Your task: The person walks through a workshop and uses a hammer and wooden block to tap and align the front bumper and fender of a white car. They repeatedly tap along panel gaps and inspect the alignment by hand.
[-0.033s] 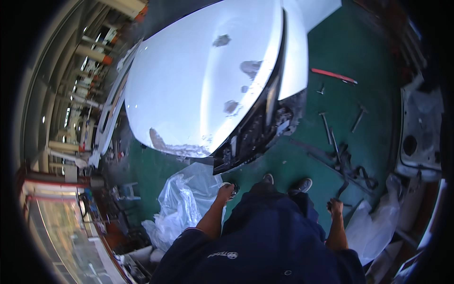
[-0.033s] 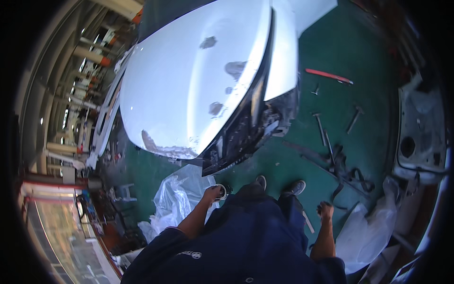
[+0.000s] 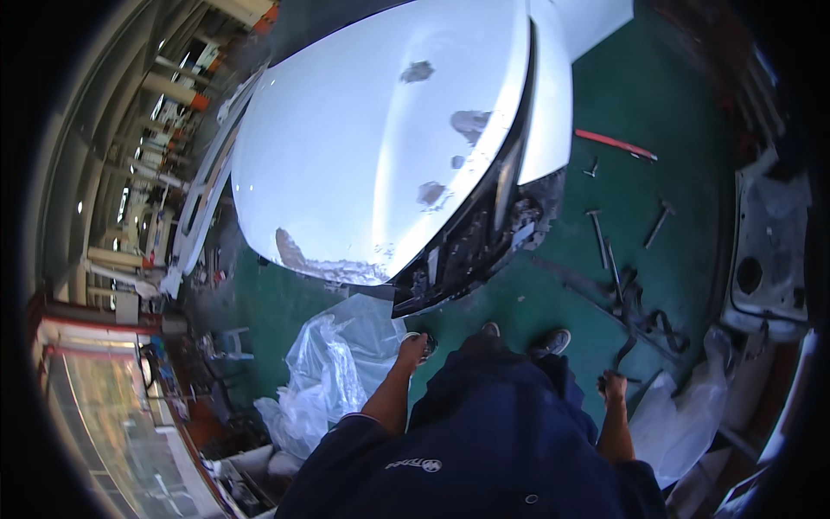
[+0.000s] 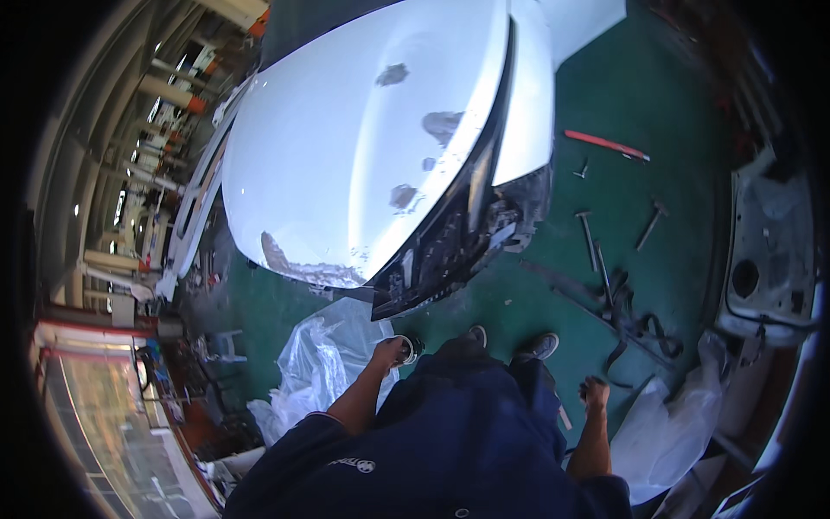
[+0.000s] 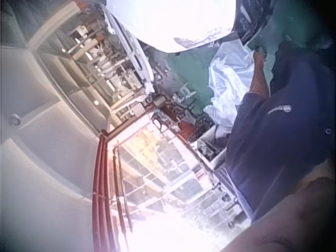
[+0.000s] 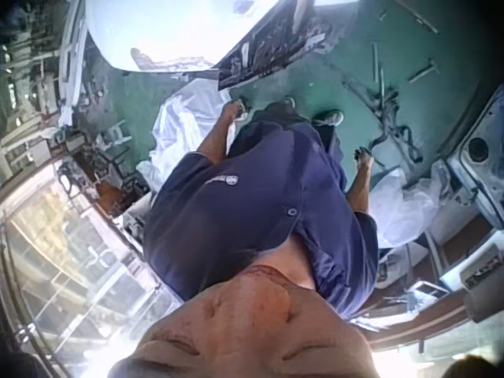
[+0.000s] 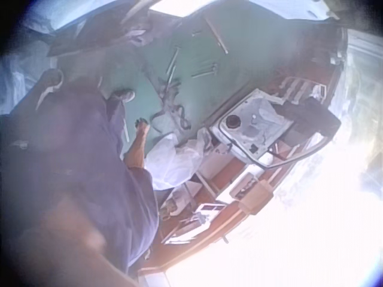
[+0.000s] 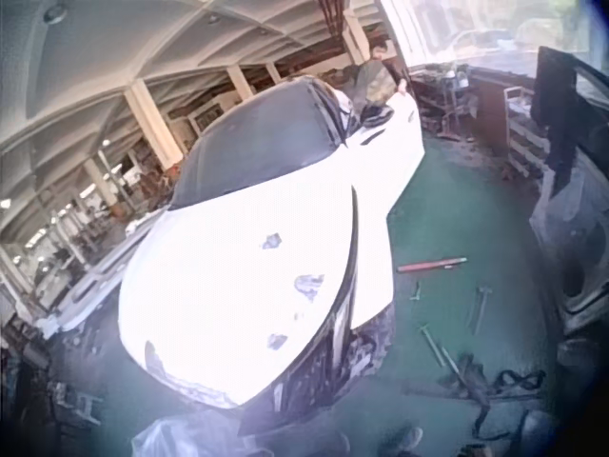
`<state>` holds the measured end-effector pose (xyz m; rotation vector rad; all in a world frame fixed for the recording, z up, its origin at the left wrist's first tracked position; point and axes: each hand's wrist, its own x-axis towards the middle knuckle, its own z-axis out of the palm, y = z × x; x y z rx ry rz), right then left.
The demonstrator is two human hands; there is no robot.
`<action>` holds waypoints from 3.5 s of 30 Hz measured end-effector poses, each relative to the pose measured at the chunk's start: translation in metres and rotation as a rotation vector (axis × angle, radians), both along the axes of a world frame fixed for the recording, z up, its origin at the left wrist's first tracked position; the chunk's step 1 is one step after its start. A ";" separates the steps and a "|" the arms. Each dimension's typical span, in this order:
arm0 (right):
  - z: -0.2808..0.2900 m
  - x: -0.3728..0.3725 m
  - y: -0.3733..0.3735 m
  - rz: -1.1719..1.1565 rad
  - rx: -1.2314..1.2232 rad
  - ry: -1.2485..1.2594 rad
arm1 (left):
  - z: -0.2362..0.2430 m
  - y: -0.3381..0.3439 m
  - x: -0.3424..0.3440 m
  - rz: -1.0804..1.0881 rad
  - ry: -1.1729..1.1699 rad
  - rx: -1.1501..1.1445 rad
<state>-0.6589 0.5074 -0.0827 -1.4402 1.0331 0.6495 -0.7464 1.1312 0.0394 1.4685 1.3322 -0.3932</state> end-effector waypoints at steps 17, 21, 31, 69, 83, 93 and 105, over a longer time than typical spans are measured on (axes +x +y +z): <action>0.150 -0.062 0.082 0.255 -0.259 0.016 | -0.098 0.113 0.030 0.859 -0.304 -0.467; 0.156 -0.072 0.079 0.650 -0.500 -0.054 | -0.113 0.109 0.030 0.936 -0.436 -0.571; 0.135 -0.060 0.054 1.193 -0.773 -0.292 | -0.086 0.103 0.030 0.897 -0.466 -0.392; 0.159 -0.025 0.170 0.557 -0.178 -0.175 | -0.189 0.041 -0.179 -1.203 -0.144 0.405; -0.034 -0.196 -0.127 1.114 -0.425 -0.163 | -0.073 -0.145 -0.082 -0.576 -0.285 0.306; 0.073 -0.110 -0.034 0.136 0.041 -0.054 | -0.089 -0.088 -0.148 -1.558 -0.257 0.651; -0.045 -0.144 -0.061 0.621 -0.168 -0.127 | -0.065 -0.144 -0.050 -0.980 -0.316 0.173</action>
